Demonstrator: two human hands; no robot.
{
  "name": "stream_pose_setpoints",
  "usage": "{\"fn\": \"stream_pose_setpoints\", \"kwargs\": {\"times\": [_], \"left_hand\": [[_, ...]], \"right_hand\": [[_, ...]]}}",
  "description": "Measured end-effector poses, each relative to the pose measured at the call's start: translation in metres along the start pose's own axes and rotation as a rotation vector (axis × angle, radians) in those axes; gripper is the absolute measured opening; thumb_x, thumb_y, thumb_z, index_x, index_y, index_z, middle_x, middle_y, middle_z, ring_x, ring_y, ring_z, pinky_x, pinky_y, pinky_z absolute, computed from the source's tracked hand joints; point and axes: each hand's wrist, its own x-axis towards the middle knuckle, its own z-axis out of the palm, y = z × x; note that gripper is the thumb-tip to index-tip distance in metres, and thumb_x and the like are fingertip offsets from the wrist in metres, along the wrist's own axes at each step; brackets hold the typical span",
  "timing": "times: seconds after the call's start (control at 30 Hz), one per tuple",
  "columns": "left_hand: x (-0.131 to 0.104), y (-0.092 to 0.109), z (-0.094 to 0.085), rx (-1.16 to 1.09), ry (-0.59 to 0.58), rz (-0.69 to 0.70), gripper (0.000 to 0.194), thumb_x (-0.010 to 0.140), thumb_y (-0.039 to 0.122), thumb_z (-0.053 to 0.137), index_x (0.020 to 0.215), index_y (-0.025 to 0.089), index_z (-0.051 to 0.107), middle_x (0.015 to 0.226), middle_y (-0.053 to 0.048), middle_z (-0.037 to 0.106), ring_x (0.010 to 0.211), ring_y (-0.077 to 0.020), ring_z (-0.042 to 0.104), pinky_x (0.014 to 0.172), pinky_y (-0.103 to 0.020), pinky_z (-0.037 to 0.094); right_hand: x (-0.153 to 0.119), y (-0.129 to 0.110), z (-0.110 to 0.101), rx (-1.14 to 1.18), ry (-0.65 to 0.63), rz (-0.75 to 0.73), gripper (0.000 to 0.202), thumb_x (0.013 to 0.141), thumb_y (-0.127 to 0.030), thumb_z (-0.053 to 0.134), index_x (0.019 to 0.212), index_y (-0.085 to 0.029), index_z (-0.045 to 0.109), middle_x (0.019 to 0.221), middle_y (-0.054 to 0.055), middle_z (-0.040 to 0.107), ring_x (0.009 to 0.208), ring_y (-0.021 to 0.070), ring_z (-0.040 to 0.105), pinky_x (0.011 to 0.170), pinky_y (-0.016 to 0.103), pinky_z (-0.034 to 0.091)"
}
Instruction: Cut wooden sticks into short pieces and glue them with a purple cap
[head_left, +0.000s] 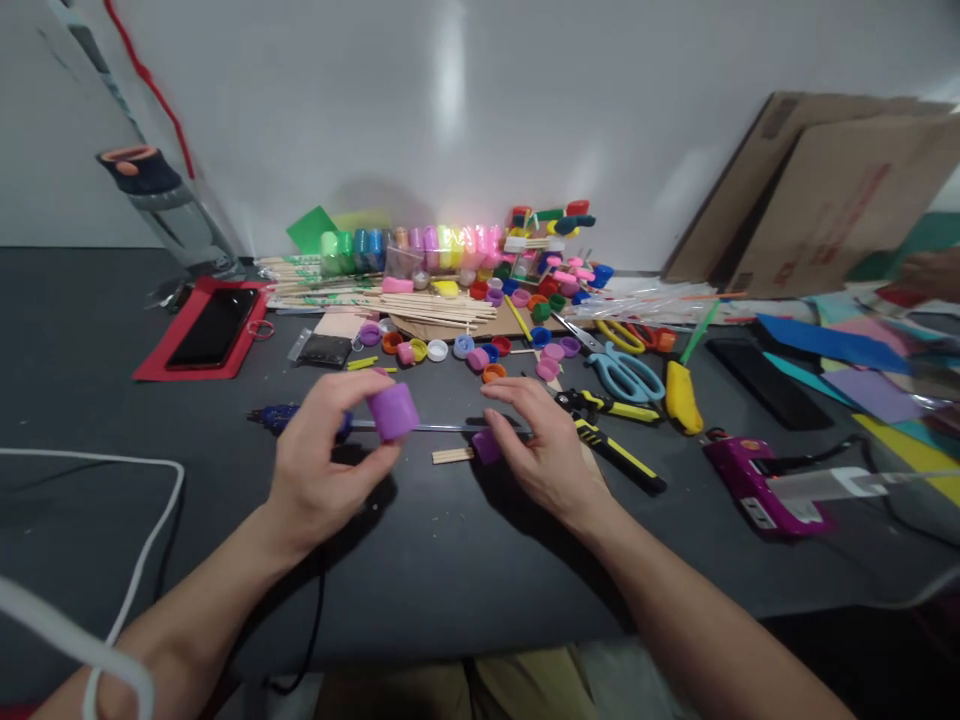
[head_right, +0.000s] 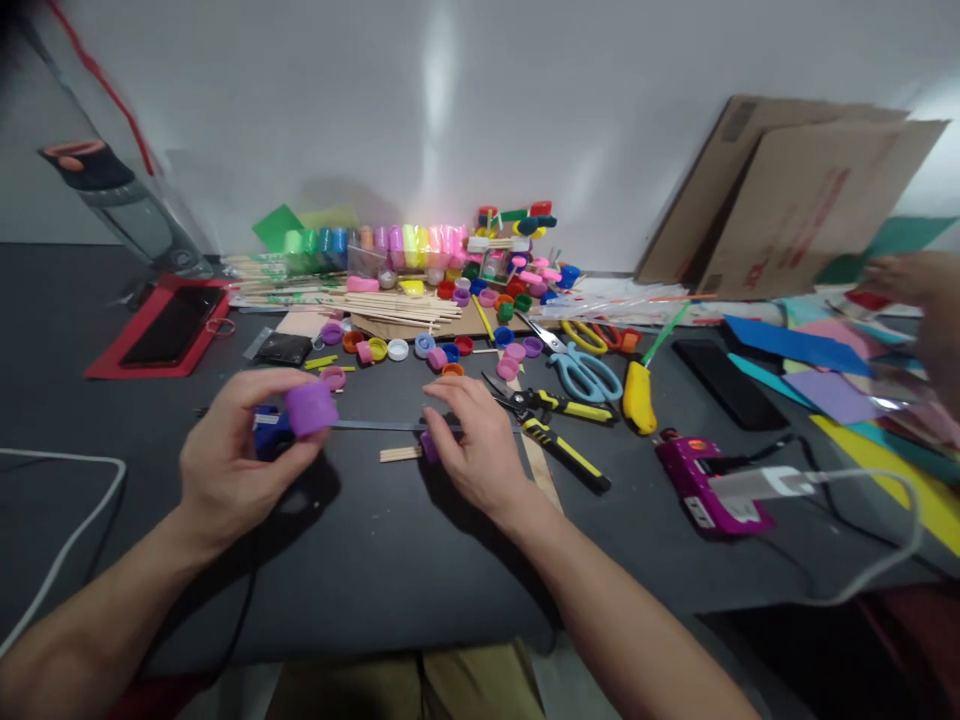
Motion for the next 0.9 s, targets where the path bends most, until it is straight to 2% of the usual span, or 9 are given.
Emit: {"fn": "stream_pose_setpoints", "kwargs": {"times": [0.1, 0.17, 0.27, 0.37, 0.5, 0.63, 0.7, 0.8, 0.9], "left_hand": [[0.008, -0.007, -0.011, 0.013, 0.26, -0.017, 0.043, 0.073, 0.014, 0.075, 0.113, 0.023, 0.062, 0.106, -0.004, 0.065, 0.103, -0.0232, 0.064, 0.095, -0.043, 0.05], [0.012, -0.009, -0.018, -0.021, 0.38, -0.054, 0.044, 0.074, 0.016, 0.075, 0.115, 0.026, 0.062, 0.109, -0.002, 0.064, 0.106, -0.0227, 0.063, 0.098, -0.043, 0.05], [0.016, -0.013, -0.023, -0.077, 0.448, -0.109, 0.044, 0.077, 0.018, 0.074, 0.118, 0.027, 0.062, 0.114, -0.001, 0.062, 0.11, -0.0215, 0.062, 0.101, -0.043, 0.049], [0.017, -0.018, -0.022, -0.095, 0.522, -0.054, 0.048, 0.067, 0.016, 0.081, 0.111, 0.02, 0.064, 0.106, -0.002, 0.064, 0.101, -0.0212, 0.065, 0.095, -0.043, 0.053], [0.015, -0.021, -0.016, -0.097, 0.494, -0.061, 0.05, 0.065, 0.016, 0.081, 0.111, 0.022, 0.065, 0.104, -0.003, 0.065, 0.101, -0.0227, 0.065, 0.094, -0.045, 0.053], [0.012, -0.013, -0.016, -0.084, 0.446, -0.073, 0.048, 0.071, 0.014, 0.077, 0.115, 0.03, 0.065, 0.108, -0.003, 0.065, 0.106, -0.0245, 0.064, 0.097, -0.046, 0.051], [0.013, -0.008, -0.019, -0.05, 0.469, -0.021, 0.048, 0.069, 0.017, 0.078, 0.114, 0.03, 0.066, 0.105, -0.003, 0.065, 0.101, -0.0253, 0.065, 0.092, -0.047, 0.053], [0.015, -0.002, -0.026, 0.005, 0.589, 0.193, 0.049, 0.058, 0.028, 0.082, 0.106, 0.026, 0.072, 0.088, -0.003, 0.067, 0.081, -0.0253, 0.067, 0.076, -0.047, 0.057], [0.009, 0.006, -0.036, 0.064, 0.662, 0.203, 0.047, 0.057, 0.029, 0.08, 0.104, 0.026, 0.072, 0.083, -0.004, 0.067, 0.077, -0.0283, 0.068, 0.075, -0.052, 0.057]], "right_hand": [[0.001, -0.022, -0.002, 0.009, -0.117, -0.002, 0.015, 0.096, -0.02, 0.051, 0.1, -0.017, 0.065, 0.097, 0.009, 0.07, 0.094, 0.0202, 0.065, 0.085, 0.034, 0.05], [0.003, -0.044, 0.004, 0.014, -0.228, -0.001, 0.015, 0.096, -0.02, 0.052, 0.095, -0.017, 0.066, 0.088, 0.006, 0.071, 0.082, 0.0164, 0.067, 0.075, 0.028, 0.051], [0.01, -0.078, 0.03, -0.023, -0.422, 0.011, 0.02, 0.092, -0.035, 0.062, 0.082, -0.019, 0.069, 0.076, 0.002, 0.074, 0.069, 0.0165, 0.069, 0.06, 0.025, 0.05], [0.024, -0.102, 0.071, -0.121, -0.527, 0.058, 0.043, 0.092, -0.054, 0.056, 0.083, -0.014, 0.071, 0.079, 0.012, 0.076, 0.072, 0.0275, 0.072, 0.062, 0.034, 0.052], [0.045, -0.114, 0.113, -0.168, -0.639, 0.117, 0.03, 0.093, -0.036, 0.055, 0.087, -0.013, 0.073, 0.089, 0.015, 0.077, 0.082, 0.0307, 0.074, 0.065, 0.037, 0.054], [0.052, -0.117, 0.122, -0.148, -0.689, 0.183, 0.024, 0.091, -0.029, 0.054, 0.088, -0.016, 0.074, 0.094, 0.013, 0.078, 0.09, 0.0302, 0.073, 0.071, 0.036, 0.055], [0.052, -0.116, 0.12, -0.119, -0.693, 0.229, 0.022, 0.088, -0.029, 0.057, 0.084, -0.016, 0.074, 0.092, 0.014, 0.078, 0.089, 0.0306, 0.073, 0.072, 0.037, 0.055], [0.054, -0.11, 0.114, -0.052, -0.627, 0.322, 0.026, 0.085, -0.035, 0.06, 0.082, -0.012, 0.073, 0.092, 0.02, 0.077, 0.09, 0.0343, 0.072, 0.074, 0.041, 0.053], [0.057, -0.099, 0.11, 0.083, -0.505, 0.427, 0.029, 0.081, -0.041, 0.063, 0.082, -0.012, 0.069, 0.087, 0.018, 0.075, 0.087, 0.0342, 0.07, 0.072, 0.04, 0.051]]}}
